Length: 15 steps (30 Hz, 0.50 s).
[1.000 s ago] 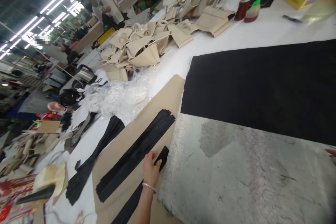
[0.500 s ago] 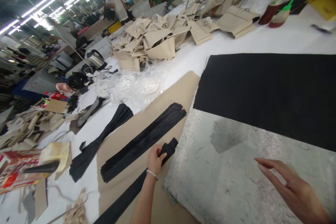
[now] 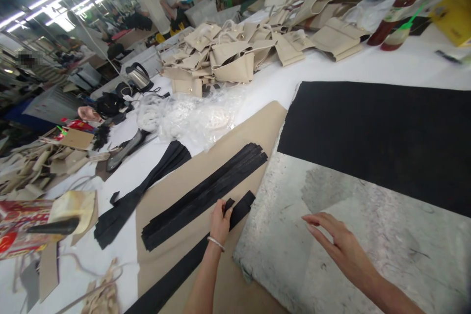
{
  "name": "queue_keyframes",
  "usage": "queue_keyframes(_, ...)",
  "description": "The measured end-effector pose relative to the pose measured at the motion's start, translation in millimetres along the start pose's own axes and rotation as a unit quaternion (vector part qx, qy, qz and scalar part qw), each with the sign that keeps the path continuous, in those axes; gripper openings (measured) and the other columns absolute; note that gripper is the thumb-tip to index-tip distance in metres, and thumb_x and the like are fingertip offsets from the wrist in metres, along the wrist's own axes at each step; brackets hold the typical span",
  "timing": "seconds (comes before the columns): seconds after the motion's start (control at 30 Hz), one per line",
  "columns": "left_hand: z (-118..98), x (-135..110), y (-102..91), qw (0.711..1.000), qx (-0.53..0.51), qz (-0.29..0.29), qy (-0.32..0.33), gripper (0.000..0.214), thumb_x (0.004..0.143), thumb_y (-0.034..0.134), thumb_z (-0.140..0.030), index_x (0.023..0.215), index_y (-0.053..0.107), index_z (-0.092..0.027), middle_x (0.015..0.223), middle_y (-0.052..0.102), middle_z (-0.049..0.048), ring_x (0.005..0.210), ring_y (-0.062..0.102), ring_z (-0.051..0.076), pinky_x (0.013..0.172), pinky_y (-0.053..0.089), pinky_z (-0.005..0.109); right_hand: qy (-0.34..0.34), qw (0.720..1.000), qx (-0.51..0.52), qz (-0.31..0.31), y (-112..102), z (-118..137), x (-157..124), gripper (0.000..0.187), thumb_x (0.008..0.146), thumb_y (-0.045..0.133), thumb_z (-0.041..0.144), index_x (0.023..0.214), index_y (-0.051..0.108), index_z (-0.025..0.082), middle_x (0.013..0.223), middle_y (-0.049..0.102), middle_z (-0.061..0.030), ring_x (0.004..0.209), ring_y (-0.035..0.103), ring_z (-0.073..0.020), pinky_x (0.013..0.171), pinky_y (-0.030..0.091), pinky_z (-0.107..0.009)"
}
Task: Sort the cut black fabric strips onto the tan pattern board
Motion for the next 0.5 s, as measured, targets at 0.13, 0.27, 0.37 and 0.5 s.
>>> queue_keyframes(0.13, -5.9, -5.4, 6.2, 0.994, 0.105, 0.019, -0.001, 0.024, 0.067, 0.066, -0.025, 0.089, 0.057, -0.020, 0.079, 0.058, 0.0015, 0.083, 0.054, 0.022, 0.080, 0.037, 0.040, -0.005, 1.000, 0.006, 0.030, 12.7, 10.8, 3.9, 0.035, 0.094, 0.037, 0.048, 0.103, 0.062, 0.025, 0.105, 0.058, -0.0054, 0.100, 0.054, -0.0201, 0.088, 0.042, -0.036)
queue_keyframes(0.27, -1.6, -0.9, 11.4, 0.995, 0.094, 0.003, -0.023, 0.020, 0.064, 0.068, -0.024, 0.081, 0.059, -0.019, 0.083, 0.060, 0.0034, 0.086, 0.054, 0.024, 0.084, 0.037, 0.044, 0.001, 0.998, 0.020, 0.059, 21.1, 17.4, 3.5, 0.034, 0.095, 0.036, 0.047, 0.104, 0.061, 0.026, 0.107, 0.057, -0.0043, 0.102, 0.052, -0.0198, 0.090, 0.039, -0.037)
queue_keyframes(0.37, 5.1, 5.0, 11.8, 0.999, 0.046, -0.007, -0.024, 0.021, 0.068, 0.065, -0.023, 0.088, 0.062, -0.018, 0.093, 0.063, 0.0079, 0.093, 0.055, 0.026, 0.088, 0.037, 0.046, 0.005, 0.997, 0.026, 0.071, 24.3, 21.9, 4.4, 0.033, 0.095, 0.037, 0.048, 0.103, 0.060, 0.026, 0.107, 0.057, -0.0042, 0.102, 0.051, -0.0199, 0.091, 0.038, -0.038)
queue_keyframes(0.5, 8.5, 9.1, 6.7, 1.000, -0.024, -0.003, -0.011, 0.023, 0.074, 0.059, -0.028, 0.094, 0.066, -0.017, 0.098, 0.066, 0.0087, 0.097, 0.057, 0.024, 0.092, 0.040, 0.043, 0.004, 0.996, 0.034, 0.084, 28.0, 27.8, 7.9, 0.036, 0.095, 0.035, 0.048, 0.103, 0.061, 0.024, 0.106, 0.057, -0.0062, 0.102, 0.051, -0.0212, 0.090, 0.039, -0.039)
Point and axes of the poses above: each hand's wrist, its own x-axis towards the middle knuckle, its own y-axis out of the palm, z = x × y, the point moved 3 cm from there along x, towards the middle knuckle
